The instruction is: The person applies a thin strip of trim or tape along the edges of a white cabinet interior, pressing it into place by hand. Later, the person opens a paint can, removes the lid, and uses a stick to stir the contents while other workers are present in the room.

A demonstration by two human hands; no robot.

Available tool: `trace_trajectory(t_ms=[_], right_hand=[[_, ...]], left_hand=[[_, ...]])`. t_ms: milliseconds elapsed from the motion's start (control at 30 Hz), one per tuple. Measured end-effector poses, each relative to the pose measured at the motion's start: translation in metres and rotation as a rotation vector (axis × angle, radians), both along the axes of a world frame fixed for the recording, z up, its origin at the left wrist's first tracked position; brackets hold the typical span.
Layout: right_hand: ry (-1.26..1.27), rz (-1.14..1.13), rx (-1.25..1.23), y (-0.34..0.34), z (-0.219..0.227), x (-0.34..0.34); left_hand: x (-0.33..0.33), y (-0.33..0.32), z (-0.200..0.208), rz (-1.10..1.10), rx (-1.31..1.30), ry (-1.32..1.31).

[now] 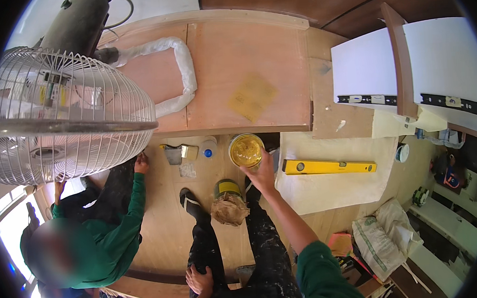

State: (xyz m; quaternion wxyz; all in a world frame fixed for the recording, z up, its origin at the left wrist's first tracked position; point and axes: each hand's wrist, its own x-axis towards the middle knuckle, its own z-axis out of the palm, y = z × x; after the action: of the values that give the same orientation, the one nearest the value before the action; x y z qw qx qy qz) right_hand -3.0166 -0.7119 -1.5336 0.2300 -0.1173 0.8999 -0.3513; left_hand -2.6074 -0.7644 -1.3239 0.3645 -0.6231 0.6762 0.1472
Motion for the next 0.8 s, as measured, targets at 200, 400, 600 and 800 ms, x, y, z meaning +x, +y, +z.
trace_trajectory(t_ms=[200,400,600,800], right_hand=[[0.027,0.412,0.684,-0.047,-0.040,-0.024],[0.057,0.449,0.766,-0.064,-0.058,-0.027],[0.023,0.387,0.688,-0.052,-0.061,-0.032],[-0.003,0.406,0.538,-0.061,-0.017,-0.030]], left_hand=[[0.003,-0.007,-0.002,0.018,0.021,0.016],[0.000,-0.012,-0.006,-0.014,-0.017,0.087],[0.000,-0.019,-0.001,0.006,0.025,0.076],[0.004,-0.017,0.003,0.047,-0.003,0.091]])
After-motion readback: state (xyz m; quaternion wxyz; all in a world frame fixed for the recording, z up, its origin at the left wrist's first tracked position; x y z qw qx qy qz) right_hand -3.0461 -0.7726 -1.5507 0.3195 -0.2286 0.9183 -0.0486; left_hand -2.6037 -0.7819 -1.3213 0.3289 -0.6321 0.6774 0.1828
